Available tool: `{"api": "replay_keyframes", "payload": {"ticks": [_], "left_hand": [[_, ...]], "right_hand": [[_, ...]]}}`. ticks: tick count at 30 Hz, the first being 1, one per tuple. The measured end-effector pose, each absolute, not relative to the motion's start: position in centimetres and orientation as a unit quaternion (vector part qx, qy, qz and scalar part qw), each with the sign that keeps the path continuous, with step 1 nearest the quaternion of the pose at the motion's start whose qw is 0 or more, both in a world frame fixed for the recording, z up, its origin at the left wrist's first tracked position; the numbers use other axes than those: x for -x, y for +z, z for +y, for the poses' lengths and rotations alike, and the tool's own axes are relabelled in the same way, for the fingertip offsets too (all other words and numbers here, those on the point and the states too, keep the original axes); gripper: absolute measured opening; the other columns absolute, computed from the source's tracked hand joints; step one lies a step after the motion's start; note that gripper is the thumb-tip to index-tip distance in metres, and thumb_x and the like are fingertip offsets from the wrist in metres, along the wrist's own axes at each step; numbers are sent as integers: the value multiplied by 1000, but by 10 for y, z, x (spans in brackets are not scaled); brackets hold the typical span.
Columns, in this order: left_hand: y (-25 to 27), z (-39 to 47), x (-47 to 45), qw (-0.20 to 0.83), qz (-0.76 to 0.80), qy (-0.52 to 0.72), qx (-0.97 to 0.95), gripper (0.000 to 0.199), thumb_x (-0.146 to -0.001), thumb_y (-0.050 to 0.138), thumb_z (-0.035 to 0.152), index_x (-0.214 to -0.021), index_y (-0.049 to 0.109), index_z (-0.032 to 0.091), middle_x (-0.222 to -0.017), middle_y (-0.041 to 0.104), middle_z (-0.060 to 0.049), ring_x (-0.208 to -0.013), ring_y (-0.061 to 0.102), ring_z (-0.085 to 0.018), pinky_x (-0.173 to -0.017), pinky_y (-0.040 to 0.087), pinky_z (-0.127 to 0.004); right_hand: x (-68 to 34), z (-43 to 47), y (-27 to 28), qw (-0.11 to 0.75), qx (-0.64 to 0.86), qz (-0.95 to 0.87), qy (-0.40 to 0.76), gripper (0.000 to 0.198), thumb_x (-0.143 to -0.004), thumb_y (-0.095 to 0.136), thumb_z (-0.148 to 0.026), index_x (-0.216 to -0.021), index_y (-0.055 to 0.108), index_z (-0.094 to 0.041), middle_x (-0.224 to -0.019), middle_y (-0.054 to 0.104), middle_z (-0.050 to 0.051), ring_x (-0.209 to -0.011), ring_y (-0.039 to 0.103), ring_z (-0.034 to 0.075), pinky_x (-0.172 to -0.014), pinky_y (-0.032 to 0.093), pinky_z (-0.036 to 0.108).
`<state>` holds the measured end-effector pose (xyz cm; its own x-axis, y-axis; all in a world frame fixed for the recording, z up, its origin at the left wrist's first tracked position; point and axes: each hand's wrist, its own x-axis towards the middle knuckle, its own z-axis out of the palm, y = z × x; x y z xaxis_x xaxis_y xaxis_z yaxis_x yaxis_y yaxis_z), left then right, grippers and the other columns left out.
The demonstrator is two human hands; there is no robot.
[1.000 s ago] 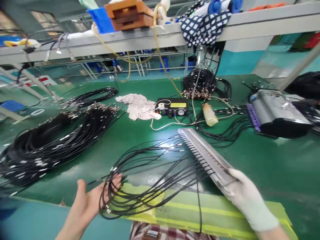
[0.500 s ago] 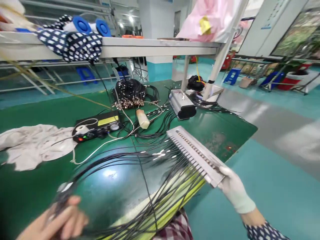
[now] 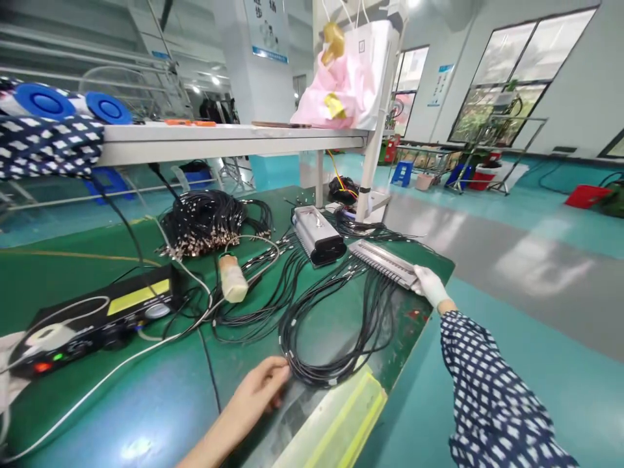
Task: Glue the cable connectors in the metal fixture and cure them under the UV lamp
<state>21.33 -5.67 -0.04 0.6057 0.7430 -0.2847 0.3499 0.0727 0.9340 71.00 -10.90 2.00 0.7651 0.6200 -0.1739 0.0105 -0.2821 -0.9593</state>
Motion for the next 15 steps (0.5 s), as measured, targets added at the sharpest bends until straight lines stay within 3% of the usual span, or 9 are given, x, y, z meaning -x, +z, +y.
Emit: {"api": "replay_keyframes", "payload": {"ticks": [2,6,10,15], "left_hand": [[-7,-42,-180,463,453,209,-732,55,-83,52,64,-114,60,20,-92,65,-5,-67,60,-17,-66,50,-31],[-16,-10,-105,238,523,251,-779,46,-84,50,63,-102,63,23,-86,64,-4,-74,63,-21,-70,52,-33],[-29,16,-66,125,564,230,-783,43,-86,44,63,-88,56,23,-82,61,-4,-72,62,-22,-65,50,-32],[-41,23,-63,57,555,213,-802,39,-89,40,60,-83,50,23,-80,58,-3,-66,58,-21,-61,45,-33]], "right_hand": [[-717,-98,21,495,802,-216,256,30,-98,57,-38,-119,59,-17,-116,62,8,-95,64,18,-82,57,37],[-728,-82,41,379,853,-265,243,26,-99,56,-37,-117,62,-20,-122,61,9,-101,62,19,-87,56,39],[-722,-22,86,331,858,-347,183,28,-98,59,-35,-120,61,-18,-125,59,10,-105,62,21,-91,55,40],[-652,128,112,334,800,-484,123,34,-96,61,-38,-123,59,-18,-128,58,9,-112,59,24,-96,52,47]]}}
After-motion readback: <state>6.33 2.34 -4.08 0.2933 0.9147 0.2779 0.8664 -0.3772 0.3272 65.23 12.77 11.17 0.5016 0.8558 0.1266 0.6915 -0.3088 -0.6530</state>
